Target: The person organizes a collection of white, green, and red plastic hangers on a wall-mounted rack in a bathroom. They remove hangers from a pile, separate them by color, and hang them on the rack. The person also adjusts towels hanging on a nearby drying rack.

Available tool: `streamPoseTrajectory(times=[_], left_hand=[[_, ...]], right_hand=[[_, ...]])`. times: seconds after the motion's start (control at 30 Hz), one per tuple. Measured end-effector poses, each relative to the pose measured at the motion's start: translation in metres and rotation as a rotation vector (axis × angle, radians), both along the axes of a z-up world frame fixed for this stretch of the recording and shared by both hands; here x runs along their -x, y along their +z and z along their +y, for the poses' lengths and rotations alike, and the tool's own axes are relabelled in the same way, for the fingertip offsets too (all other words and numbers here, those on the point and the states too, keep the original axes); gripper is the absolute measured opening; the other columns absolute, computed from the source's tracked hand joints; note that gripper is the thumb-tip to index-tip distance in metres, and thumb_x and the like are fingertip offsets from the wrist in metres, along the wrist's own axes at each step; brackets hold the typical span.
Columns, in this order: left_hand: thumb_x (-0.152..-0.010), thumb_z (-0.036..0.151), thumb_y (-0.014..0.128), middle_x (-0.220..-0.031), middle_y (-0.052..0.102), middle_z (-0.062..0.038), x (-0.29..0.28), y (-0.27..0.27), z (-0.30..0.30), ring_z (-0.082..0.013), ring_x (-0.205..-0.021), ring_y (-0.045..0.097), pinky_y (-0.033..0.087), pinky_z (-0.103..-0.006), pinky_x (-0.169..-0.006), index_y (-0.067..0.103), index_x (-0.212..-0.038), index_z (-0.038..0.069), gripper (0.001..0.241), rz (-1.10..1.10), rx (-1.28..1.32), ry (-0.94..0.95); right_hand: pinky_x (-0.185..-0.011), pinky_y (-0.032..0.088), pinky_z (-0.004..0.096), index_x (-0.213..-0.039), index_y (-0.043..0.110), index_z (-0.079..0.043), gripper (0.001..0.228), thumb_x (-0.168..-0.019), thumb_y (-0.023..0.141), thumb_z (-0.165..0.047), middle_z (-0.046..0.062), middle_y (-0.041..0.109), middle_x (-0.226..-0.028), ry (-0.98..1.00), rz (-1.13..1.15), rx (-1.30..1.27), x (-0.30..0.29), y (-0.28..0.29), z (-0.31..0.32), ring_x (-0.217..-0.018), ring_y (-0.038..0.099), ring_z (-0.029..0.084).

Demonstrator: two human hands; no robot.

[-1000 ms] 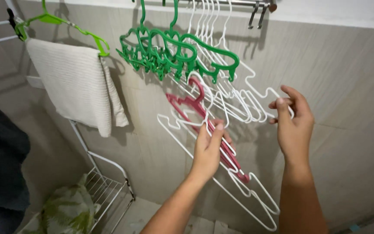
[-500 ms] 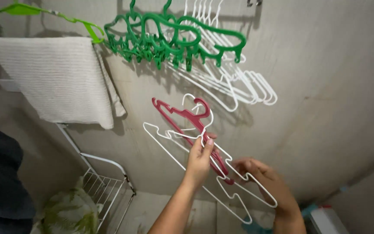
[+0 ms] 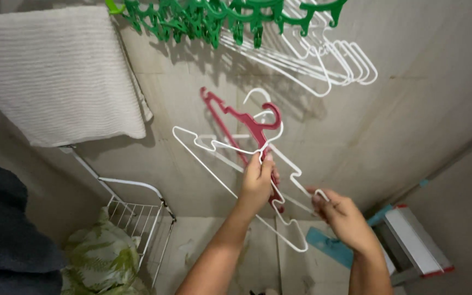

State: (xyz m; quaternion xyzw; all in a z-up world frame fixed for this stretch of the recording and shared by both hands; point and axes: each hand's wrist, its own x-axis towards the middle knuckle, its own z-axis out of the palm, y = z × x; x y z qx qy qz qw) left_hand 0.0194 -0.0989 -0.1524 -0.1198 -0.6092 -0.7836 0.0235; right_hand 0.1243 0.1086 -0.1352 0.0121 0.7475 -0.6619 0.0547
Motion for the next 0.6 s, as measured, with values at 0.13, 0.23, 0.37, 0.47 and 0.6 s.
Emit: streamPoseTrajectory(times=[0.13, 0.23, 0.37, 0.47, 0.6], left_hand=[[-0.11, 0.025, 0.045, -0.071, 0.048, 0.003, -0.023, 0.027, -0.005, -0.0063, -0.059, 0.047, 0.042, -0.024, -0.053, 0.06, -0.128, 0.007, 0.029, 0.093, 0.007, 0.077], [-0.11, 0.029, 0.042, -0.065, 0.049, 0.001, -0.039, 0.048, -0.006, -0.0069, -0.053, 0.047, 0.042, -0.025, -0.049, 0.06, -0.122, 0.007, 0.032, -0.026, -0.007, 0.083], [-0.108, 0.03, 0.041, -0.068, 0.048, 0.003, -0.047, 0.058, 0.009, -0.0082, -0.055, 0.051, 0.048, -0.0276, -0.05, 0.057, -0.118, 0.006, 0.031, -0.009, -0.105, 0.03], [-0.111, 0.03, 0.044, -0.07, 0.058, -0.004, -0.043, 0.06, 0.025, -0.0132, -0.059, 0.058, 0.049, -0.0306, -0.056, 0.057, -0.108, 0.002, 0.031, 0.192, 0.051, 0.128], [-0.11, 0.03, 0.045, -0.078, 0.067, -0.014, -0.029, 0.076, 0.055, -0.0218, -0.067, 0.066, 0.054, -0.0367, -0.064, 0.056, -0.099, 0.0, 0.034, 0.243, 0.131, 0.183]], right_hand=[[-0.06, 0.04, 0.028, -0.131, 0.073, -0.006, 0.038, -0.103, 0.055, -0.025, -0.002, 0.056, -0.076, -0.176, 0.118, -0.158, -0.013, 0.014, 0.0, -0.067, 0.046, 0.011], [-0.061, 0.048, 0.03, -0.125, 0.075, -0.01, 0.035, -0.099, 0.06, -0.028, 0.002, 0.064, -0.07, -0.402, 0.082, -0.392, -0.029, 0.023, 0.011, -0.066, 0.055, 0.012], [-0.066, 0.049, 0.032, -0.116, 0.079, -0.007, 0.031, -0.098, 0.064, -0.028, 0.006, 0.07, -0.077, -0.475, 0.069, -0.463, -0.037, 0.026, 0.041, -0.072, 0.058, 0.014], [-0.067, 0.049, 0.033, -0.112, 0.08, -0.006, 0.029, -0.098, 0.067, -0.027, 0.008, 0.072, -0.079, -0.547, 0.071, -0.457, -0.04, 0.031, 0.059, -0.074, 0.059, 0.016], [-0.065, 0.051, 0.031, -0.109, 0.081, -0.006, 0.026, -0.093, 0.068, -0.024, 0.005, 0.075, -0.079, -0.622, 0.134, -0.367, -0.035, 0.044, 0.087, -0.069, 0.064, 0.015]])
